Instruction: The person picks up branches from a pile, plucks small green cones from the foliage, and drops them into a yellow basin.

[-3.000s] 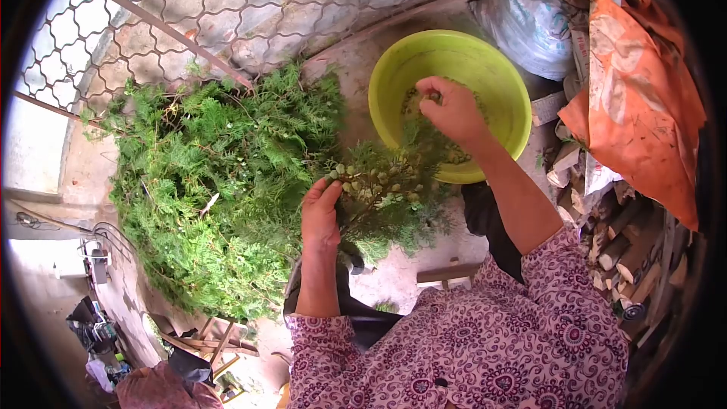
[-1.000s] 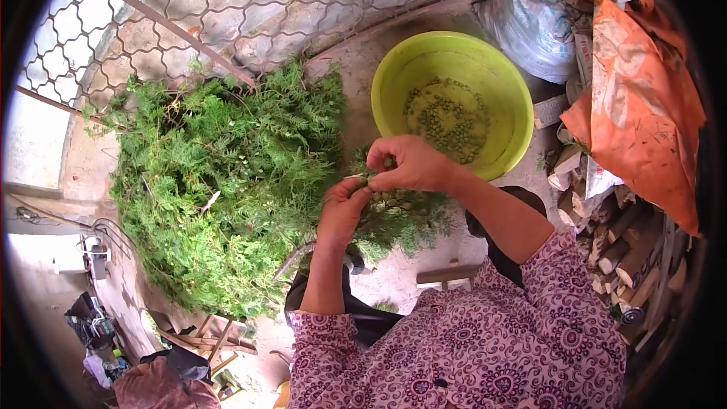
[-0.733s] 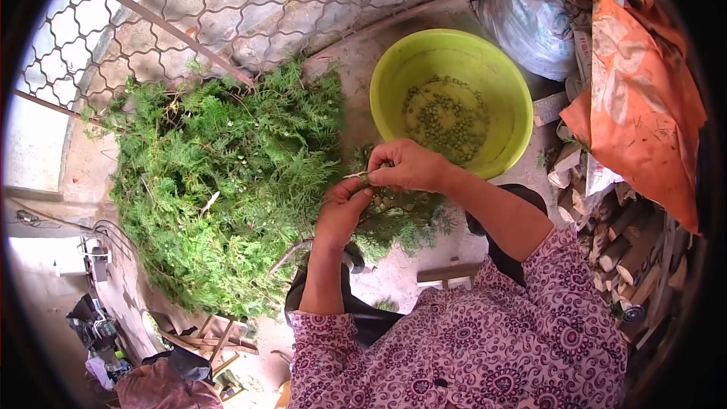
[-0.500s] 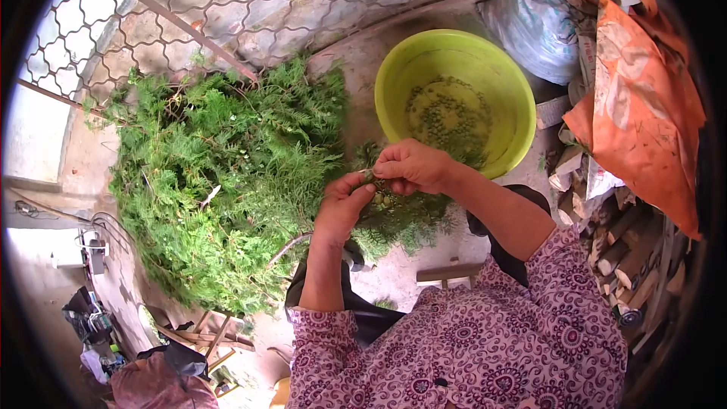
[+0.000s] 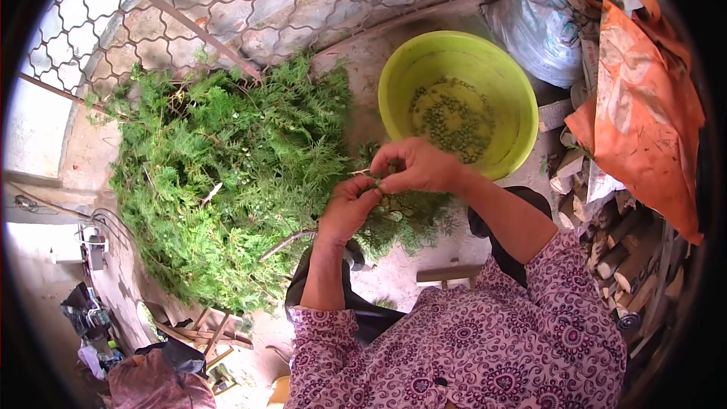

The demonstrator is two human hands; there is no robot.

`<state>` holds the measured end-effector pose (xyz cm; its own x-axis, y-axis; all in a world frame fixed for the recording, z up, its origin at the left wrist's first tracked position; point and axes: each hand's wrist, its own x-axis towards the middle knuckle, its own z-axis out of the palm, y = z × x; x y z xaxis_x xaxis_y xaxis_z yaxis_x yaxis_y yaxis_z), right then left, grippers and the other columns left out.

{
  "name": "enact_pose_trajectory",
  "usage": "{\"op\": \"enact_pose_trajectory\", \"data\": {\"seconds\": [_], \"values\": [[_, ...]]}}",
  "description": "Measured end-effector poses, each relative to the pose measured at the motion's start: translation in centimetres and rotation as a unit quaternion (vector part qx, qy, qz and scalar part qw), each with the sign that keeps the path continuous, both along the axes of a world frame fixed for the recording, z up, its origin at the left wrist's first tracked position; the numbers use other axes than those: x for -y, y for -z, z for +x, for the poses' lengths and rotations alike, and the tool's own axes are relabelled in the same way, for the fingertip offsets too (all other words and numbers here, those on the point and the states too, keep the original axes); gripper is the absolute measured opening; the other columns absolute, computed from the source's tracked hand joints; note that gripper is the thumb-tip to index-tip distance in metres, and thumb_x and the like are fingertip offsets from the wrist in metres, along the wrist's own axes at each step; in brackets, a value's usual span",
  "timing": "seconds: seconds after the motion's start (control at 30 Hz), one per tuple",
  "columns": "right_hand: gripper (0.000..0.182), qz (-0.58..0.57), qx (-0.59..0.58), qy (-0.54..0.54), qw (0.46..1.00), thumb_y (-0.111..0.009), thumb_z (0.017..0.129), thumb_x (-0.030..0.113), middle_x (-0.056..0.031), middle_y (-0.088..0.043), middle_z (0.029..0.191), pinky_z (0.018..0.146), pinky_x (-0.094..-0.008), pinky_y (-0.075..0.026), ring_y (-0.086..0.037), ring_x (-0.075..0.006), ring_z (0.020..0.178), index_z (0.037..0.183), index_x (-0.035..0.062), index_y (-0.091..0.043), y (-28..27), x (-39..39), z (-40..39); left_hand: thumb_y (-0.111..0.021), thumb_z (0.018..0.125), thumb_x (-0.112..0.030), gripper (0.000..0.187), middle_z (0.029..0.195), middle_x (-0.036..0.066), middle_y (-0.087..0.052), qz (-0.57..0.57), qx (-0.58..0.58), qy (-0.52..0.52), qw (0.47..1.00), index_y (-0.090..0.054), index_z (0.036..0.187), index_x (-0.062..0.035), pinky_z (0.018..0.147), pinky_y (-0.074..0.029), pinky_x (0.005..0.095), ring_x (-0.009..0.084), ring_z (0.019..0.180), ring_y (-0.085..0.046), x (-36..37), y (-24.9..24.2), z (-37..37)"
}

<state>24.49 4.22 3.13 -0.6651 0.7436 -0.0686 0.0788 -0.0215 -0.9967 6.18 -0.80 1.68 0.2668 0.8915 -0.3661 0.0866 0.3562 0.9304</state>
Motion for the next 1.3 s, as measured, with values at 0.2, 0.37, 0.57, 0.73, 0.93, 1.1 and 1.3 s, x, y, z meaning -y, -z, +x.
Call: {"op": "enact_pose_trajectory", "data": {"seconds": [0.2, 0.37, 0.57, 0.73, 0.93, 1.1, 1.3], "values": [[0.016, 0.074, 0.048, -0.004, 0.996, -0.06, 0.077, 0.015, 0.0019, -0.052, 0.067, 0.054, -0.0172, -0.038, -0.049, -0.0037, 0.062, 0.088, 0.0033, -0.059, 0.8, 0.1, -0.1, -0.056, 0.077, -0.013, 0.019, 0.073, -0.002, -0.057, 0.041, -0.091, 0.01, 0.995, -0.062, 0.092, -0.0013, 0.057, -0.039, 0.0195, 0.0036, 0.065, -0.048, 0.0, 0.8, 0.3], [0.012, -0.176, -0.022, 0.067, 0.982, -0.057, 0.08, 0.016, 0.0015, -0.052, 0.062, 0.049, -0.0178, -0.038, -0.047, -0.0044, 0.054, 0.083, 0.0048, -0.057, 0.1, 0.1, 0.2, -0.057, 0.078, -0.012, 0.016, 0.073, -0.002, -0.057, 0.018, -0.019, 0.006, 1.0, -0.061, 0.09, -0.0019, 0.058, -0.039, 0.0196, 0.0037, 0.065, -0.049, -0.1, 0.5, 0.5], [0.016, 0.053, 0.03, 0.26, 0.964, -0.058, 0.075, 0.013, -0.0049, -0.056, 0.072, 0.053, -0.0242, -0.043, -0.053, -0.0107, 0.06, 0.087, 0.0032, -0.056, 0.1, -2.9, 3.8, -0.059, 0.08, -0.011, 0.011, 0.074, -0.002, -0.058, -0.03, 0.079, -0.096, 0.992, -0.059, 0.087, -0.0034, 0.059, -0.041, 0.0187, 0.0039, 0.066, -0.05, -0.3, 0.1, 0.5], [0.02, 0.375, 0.18, 0.307, 0.856, -0.059, 0.071, 0.01, -0.0088, -0.059, 0.078, 0.058, -0.0281, -0.045, -0.056, -0.0154, 0.064, 0.089, 0.0021, -0.056, 1.1, -3.8, 5.5, -0.057, 0.082, -0.012, 0.007, 0.073, -0.002, -0.059, -0.03, 0.115, -0.164, 0.979, -0.058, 0.087, -0.0061, 0.054, -0.043, 0.0187, 0.0049, 0.062, -0.054, -0.5, 0.4, 0.4], [0.019, 0.112, 0.084, 0.168, 0.976, -0.063, 0.068, 0.011, -0.0072, -0.058, 0.07, 0.057, -0.0258, -0.043, -0.053, -0.0131, 0.061, 0.083, 0.0009, -0.056, -1.4, -0.5, 2.3, -0.055, 0.084, -0.013, 0.01, 0.076, 0.0, -0.06, -0.045, 0.13, -0.193, 0.971, -0.057, 0.089, -0.0056, 0.058, -0.042, 0.0194, 0.0058, 0.064, -0.052, -1.0, 1.1, 0.4], [0.018, 0.134, 0.056, 0.082, 0.986, -0.065, 0.07, 0.01, -0.0009, -0.053, 0.064, 0.055, -0.0216, -0.041, -0.048, -0.0057, 0.059, 0.083, 0.0007, -0.057, -0.4, 0.2, 0.5, -0.054, 0.085, -0.013, 0.007, 0.066, -0.003, -0.054, -0.076, 0.208, -0.152, 0.963, -0.056, 0.084, -0.0065, 0.051, -0.038, 0.0203, 0.0058, 0.055, -0.046, -1.2, 0.7, 0.6], [0.017, 0.112, 0.061, 0.056, 0.99, -0.063, 0.072, 0.013, -0.0034, -0.055, 0.063, 0.051, -0.0252, -0.04, -0.048, -0.0098, 0.055, 0.081, 0.0007, -0.056, -0.8, 0.6, 0.6, -0.053, 0.085, -0.013, 0.008, 0.063, -0.003, -0.05, -0.092, 0.206, -0.128, 0.966, -0.054, 0.08, -0.0068, 0.05, -0.036, 0.0207, 0.0055, 0.053, -0.042, -1.0, 0.0, 1.3]]}}
